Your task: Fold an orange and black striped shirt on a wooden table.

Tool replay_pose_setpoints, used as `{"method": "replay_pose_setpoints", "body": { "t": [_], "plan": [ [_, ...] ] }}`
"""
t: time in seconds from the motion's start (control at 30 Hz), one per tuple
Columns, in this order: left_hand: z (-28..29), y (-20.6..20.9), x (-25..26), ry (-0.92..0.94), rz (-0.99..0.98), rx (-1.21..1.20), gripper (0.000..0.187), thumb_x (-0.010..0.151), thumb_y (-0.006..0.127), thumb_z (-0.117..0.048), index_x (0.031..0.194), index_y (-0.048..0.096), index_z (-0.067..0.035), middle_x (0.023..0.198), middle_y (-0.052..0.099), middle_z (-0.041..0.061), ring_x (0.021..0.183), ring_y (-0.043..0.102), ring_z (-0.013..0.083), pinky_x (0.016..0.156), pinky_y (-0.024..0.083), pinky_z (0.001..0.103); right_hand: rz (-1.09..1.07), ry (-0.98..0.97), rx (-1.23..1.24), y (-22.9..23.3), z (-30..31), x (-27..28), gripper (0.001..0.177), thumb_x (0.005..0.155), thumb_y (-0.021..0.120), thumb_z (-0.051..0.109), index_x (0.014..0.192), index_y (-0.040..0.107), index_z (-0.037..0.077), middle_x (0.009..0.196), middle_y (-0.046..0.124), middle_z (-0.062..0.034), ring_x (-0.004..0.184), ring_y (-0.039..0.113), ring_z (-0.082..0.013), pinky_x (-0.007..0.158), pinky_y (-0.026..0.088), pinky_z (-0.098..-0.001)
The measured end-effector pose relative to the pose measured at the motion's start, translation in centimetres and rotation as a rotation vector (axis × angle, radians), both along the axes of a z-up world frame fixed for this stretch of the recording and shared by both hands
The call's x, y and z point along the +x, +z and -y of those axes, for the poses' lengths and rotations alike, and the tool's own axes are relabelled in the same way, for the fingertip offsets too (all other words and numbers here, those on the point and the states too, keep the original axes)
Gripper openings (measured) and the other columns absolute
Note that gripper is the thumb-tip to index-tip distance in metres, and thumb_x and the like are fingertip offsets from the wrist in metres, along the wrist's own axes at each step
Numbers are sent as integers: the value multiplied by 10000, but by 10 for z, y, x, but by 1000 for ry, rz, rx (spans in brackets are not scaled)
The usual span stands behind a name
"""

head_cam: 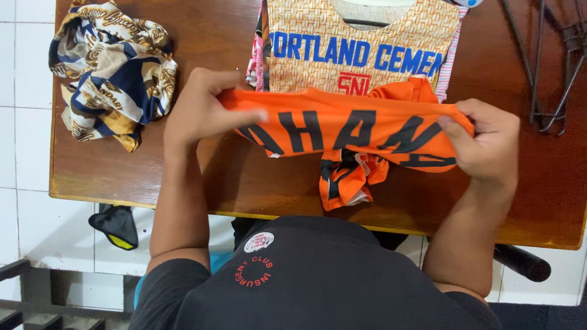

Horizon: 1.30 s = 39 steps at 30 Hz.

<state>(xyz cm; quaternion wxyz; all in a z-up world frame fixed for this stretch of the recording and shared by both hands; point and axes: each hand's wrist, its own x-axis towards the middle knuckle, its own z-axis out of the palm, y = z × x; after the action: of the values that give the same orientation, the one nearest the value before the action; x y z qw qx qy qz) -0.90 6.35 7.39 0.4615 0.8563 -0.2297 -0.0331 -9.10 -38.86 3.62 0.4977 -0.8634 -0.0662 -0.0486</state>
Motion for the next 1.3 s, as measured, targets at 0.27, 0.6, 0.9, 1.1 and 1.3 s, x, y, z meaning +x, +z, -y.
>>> {"method": "replay_pose_setpoints", "body": {
  "t": [0.27,0.6,0.9,1.1,1.3],
  "plan": [
    [-16,-10,1,-195,74,185,107,894,625,-84,851,529,-63,898,506,80,869,438,249,771,365,386,-204,93,-172,15,1,3,239,1095,624,146,887,589,35,795,455,25,749,385,-93,645,329,-267],
    [87,-24,-30,-562,-132,-399,321,924,499,-23,1241,543,-35,1128,586,95,1034,578,220,930,465,333,191,373,-137,40,-95,1,822,794,869,373,1476,516,81,1576,431,-156,1501,432,-334,1297,337,-501],
    [105,-71,-19,-595,-238,-872,383,938,775,-291,1149,702,19,1147,693,184,1087,658,260,975,523,405,80,221,278,-29,-85,-20,191,790,761,-23,690,662,107,555,494,26,487,432,-73,446,347,-215],
    [104,-45,-26,-786,-585,-395,313,725,956,-264,863,732,-96,643,699,-29,580,593,76,570,487,211,340,-99,583,-21,-85,-1,131,908,616,-36,1009,646,-114,823,639,-171,731,599,-183,706,548,-324],
    [103,-71,-17,-680,-378,-617,207,952,686,-96,1146,751,-62,939,733,92,751,641,191,739,497,337,297,-63,578,-52,-35,16,206,1093,508,82,1165,644,-56,922,675,-158,845,691,-167,762,593,-318]
  ]
}}
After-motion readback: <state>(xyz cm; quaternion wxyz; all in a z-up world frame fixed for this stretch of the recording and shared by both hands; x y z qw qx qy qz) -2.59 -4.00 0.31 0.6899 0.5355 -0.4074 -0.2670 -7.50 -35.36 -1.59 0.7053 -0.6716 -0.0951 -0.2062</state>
